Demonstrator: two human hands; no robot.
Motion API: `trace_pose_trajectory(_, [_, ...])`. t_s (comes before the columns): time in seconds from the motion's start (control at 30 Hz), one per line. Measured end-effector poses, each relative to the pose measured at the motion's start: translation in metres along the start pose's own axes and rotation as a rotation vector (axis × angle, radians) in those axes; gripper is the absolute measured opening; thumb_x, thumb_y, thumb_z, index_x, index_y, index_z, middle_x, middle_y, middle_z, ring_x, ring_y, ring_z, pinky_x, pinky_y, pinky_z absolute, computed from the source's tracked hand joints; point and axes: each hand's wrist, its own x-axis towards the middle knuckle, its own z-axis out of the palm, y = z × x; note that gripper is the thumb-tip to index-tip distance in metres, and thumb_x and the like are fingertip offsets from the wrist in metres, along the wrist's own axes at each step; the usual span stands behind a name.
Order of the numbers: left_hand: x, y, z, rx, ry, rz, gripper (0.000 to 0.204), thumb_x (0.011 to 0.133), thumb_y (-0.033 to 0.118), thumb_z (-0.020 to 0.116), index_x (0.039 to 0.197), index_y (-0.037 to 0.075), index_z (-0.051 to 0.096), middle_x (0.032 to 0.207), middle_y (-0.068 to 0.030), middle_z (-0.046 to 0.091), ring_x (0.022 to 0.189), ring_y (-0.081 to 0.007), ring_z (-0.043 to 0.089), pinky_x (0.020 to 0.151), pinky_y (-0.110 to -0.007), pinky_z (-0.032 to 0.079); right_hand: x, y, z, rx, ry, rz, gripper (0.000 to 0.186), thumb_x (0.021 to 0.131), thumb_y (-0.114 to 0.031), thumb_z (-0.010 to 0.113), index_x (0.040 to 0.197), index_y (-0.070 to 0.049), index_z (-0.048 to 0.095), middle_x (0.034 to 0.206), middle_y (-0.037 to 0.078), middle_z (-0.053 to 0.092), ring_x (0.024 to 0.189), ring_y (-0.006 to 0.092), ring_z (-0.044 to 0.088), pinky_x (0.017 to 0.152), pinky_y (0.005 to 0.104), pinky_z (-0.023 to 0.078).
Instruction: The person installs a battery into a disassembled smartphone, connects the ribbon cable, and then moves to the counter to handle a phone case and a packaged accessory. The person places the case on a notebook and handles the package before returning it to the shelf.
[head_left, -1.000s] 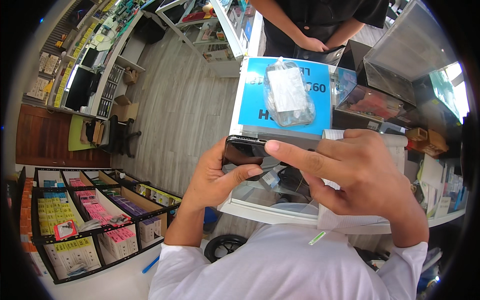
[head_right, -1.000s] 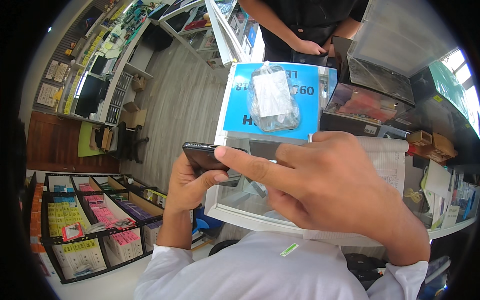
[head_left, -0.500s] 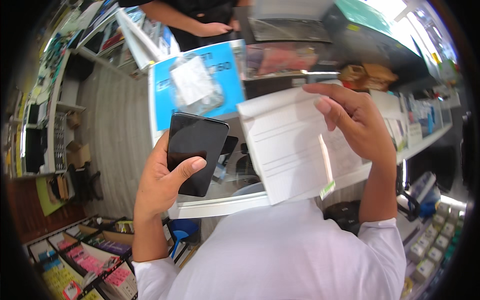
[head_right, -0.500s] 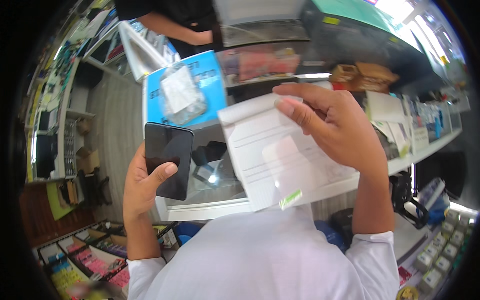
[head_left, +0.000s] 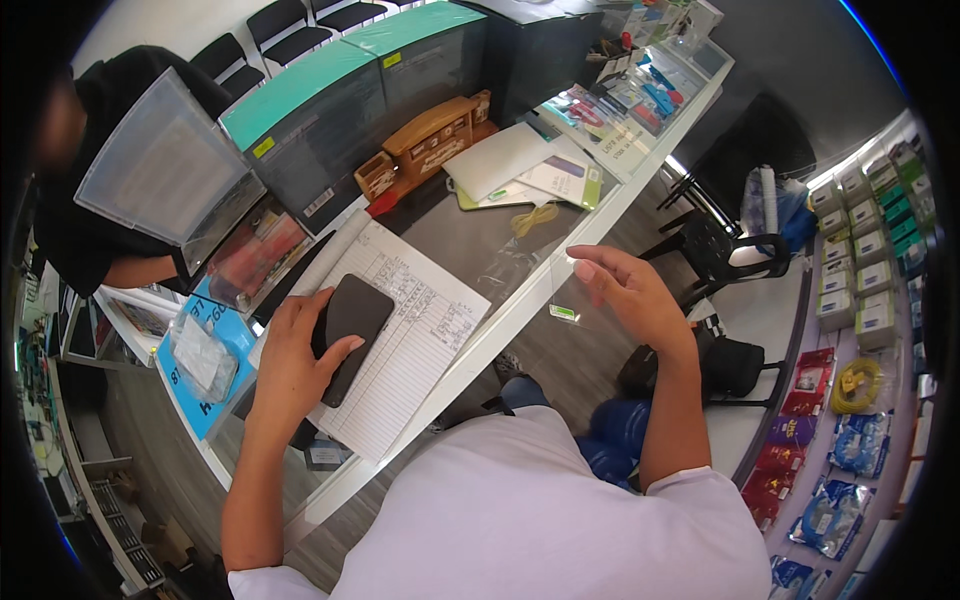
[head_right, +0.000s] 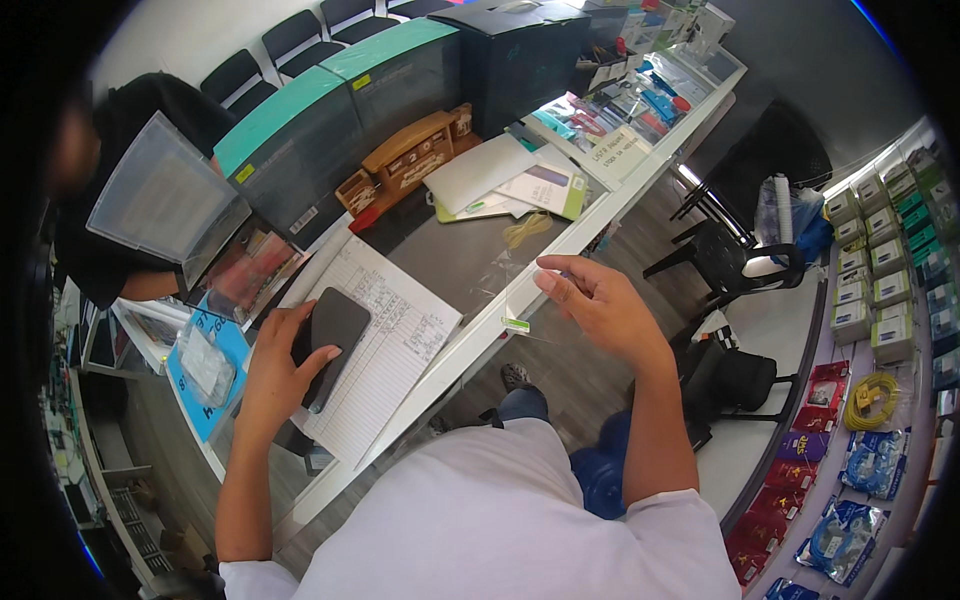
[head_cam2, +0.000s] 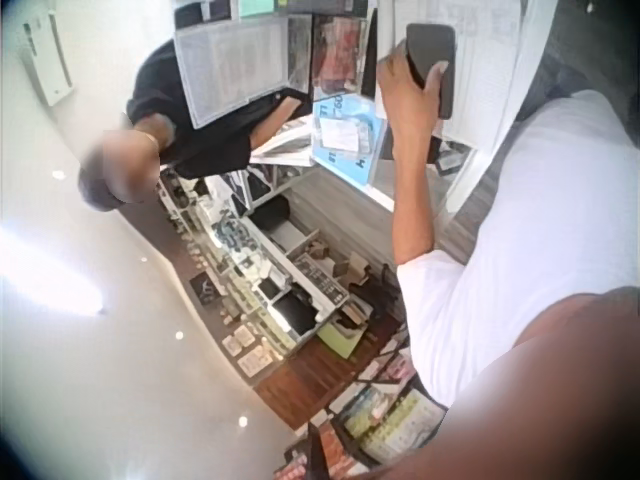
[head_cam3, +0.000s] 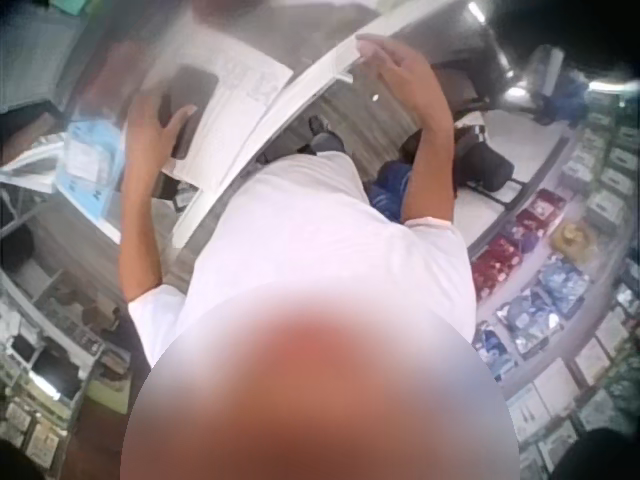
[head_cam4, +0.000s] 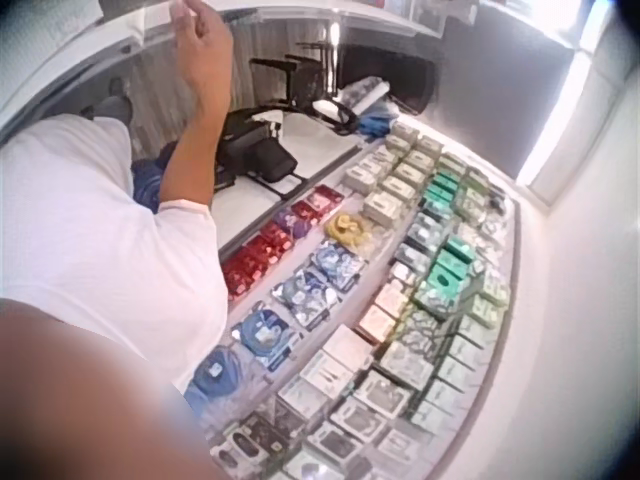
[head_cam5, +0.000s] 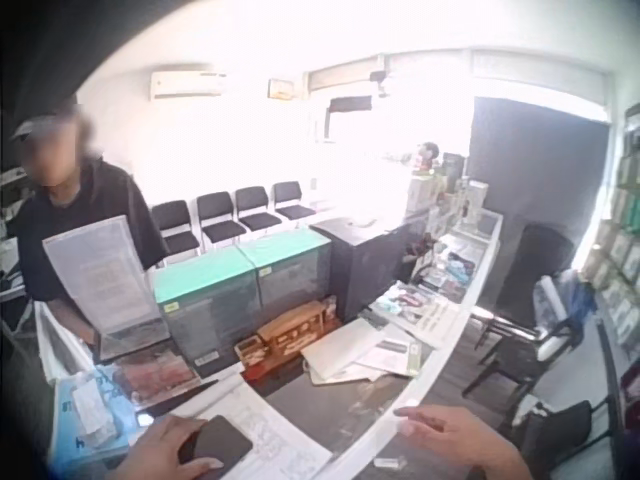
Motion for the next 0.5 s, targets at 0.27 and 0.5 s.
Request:
trace_pose_trajectory(0.27, [0.029, 0.078, 0.041, 0.177, 0.217, 0.108, 0.043, 0.088, 0.017, 0.080, 0.127, 0.006, 0.068, 0.129, -0.0149, 0.065, 0.120, -0.0354, 0.058, 0.106, -0.045, 0.045, 0.038, 0.067, -0.089, 0.578, -0.019, -0.156, 0.042, 0.105, -0.033, 0.068, 0.131, 0.000, 0.065, 0.090, -0.003, 0.057, 0.083, 0.0077, 0.052, 0.076, 0.0240, 0.042])
trace_pose_trajectory(0.5, [0.173, 0.133, 0.118, 0.375, 0.280, 0.270, 0.036, 0.093, 0.014, 0.069, 0.128, 0.007, 0.069, 0.128, -0.0131, 0.069, 0.124, -0.0326, 0.062, 0.107, -0.044, 0.047, 0.077, 0.103, -0.163, 0.892, -0.232, -0.166, 0.023, 0.105, -0.025, 0.069, 0.112, -0.003, 0.066, 0.092, 0.001, 0.065, 0.078, 0.0095, 0.059, 0.072, 0.0244, 0.047])
